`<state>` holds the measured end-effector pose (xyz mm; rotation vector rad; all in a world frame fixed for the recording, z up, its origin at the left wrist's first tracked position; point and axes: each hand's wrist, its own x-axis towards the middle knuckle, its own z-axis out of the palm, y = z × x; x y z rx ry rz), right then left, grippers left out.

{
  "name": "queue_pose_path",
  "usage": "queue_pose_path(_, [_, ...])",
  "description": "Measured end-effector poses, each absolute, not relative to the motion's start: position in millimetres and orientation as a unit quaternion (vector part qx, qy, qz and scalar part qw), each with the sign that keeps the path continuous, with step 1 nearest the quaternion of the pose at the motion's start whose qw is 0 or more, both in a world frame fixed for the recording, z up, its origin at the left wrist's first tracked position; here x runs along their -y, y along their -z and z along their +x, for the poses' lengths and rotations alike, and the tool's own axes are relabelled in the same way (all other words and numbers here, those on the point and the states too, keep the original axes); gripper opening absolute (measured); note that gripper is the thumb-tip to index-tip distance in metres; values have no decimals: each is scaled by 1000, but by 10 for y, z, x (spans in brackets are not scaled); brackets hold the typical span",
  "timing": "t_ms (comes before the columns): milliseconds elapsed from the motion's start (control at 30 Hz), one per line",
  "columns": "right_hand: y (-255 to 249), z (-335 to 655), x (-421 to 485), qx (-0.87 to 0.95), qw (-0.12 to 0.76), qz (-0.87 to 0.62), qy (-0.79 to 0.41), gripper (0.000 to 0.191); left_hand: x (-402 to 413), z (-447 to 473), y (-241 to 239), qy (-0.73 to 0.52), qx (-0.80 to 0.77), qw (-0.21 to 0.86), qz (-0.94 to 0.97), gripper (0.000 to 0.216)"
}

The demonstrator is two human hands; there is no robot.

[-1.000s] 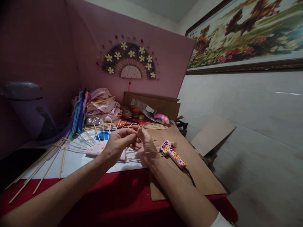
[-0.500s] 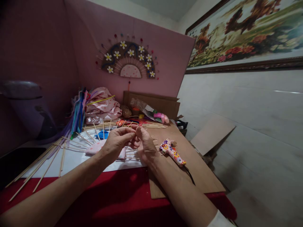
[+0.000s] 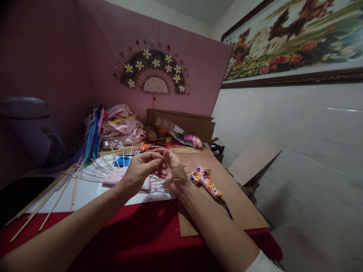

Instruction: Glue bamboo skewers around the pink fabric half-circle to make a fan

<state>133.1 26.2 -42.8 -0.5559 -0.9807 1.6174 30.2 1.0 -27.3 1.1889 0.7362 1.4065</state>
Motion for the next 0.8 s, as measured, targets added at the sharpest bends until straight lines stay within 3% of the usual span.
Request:
queue_pose_path(367, [501, 1359, -396, 452, 597, -213, -627, 44, -4, 279, 270, -571, -332, 506, 554, 20])
queue_pose_path(567, [564, 1358, -469, 500, 637, -230, -539, 36, -21, 275, 293, -552, -401, 431, 591, 19])
queue_pose_path(800, [556, 1322, -400, 507, 629, -211, -550, 33, -15, 250, 285, -551, -417, 408, 597, 17])
